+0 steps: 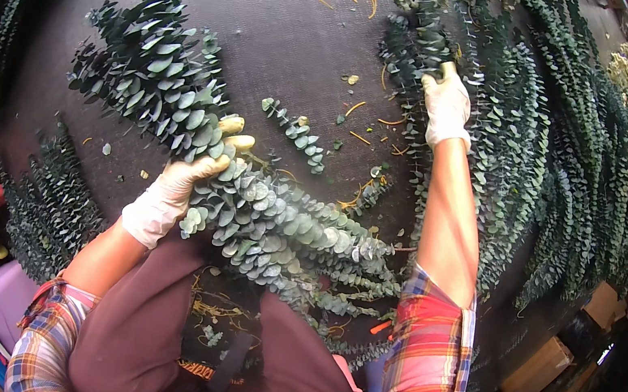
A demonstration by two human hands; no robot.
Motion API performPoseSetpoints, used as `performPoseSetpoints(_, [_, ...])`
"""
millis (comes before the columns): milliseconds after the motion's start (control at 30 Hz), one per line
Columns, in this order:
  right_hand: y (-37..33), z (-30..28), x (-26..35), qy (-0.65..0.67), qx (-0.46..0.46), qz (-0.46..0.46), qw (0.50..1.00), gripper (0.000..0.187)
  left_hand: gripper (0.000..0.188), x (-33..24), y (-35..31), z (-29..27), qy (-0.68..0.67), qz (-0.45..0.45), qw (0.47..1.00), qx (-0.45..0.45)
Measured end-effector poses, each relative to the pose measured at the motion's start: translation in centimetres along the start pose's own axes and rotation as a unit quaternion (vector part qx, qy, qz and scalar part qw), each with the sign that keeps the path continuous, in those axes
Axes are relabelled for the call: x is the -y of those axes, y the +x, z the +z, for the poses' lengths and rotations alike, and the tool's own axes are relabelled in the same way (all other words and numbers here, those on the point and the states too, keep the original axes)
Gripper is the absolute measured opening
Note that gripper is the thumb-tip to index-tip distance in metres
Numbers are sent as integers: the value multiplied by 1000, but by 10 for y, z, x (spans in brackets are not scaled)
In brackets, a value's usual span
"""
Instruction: The person sits cross-legged on the floor and repeatedly picks up, separates, and arranges artificial plant garlands. They handle the garlands by hand, spreading them out and stacking them in piles on the floor.
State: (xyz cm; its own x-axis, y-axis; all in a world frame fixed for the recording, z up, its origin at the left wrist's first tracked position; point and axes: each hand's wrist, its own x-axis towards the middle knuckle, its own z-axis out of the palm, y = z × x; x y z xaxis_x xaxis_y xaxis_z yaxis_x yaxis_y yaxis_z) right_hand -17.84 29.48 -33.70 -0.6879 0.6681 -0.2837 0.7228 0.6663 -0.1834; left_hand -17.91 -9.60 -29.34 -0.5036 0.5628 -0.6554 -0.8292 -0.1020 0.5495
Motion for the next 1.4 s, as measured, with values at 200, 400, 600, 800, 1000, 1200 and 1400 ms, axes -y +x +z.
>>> performPoseSetpoints(200, [-66,7,3,110,-94,-279,949,34,65,2,5,-6,-36,10,999,10])
performPoseSetpoints(400, [-160,-3,21,207,-43,-379,901,43,69,-7,2,-6,-26,21,999,35])
performPoseSetpoints(600, [-202,18,19,231,51,-463,854,53,73,13,-3,-43,-61,-59,996,24])
performPoseSetpoints(800, [-193,34,16,230,57,-454,859,47,52,10,-15,-39,-33,-56,997,49])
performPoseSetpoints(1000, [-195,34,24,187,91,-469,858,43,67,-13,-24,-4,-57,-8,996,67])
performPoseSetpoints(1200, [-198,31,27,192,117,-450,864,38,76,-21,-21,8,-50,14,995,83])
performPoseSetpoints(1400, [-181,23,21,281,261,-331,862,49,72,-15,-18,-2,-29,11,997,64])
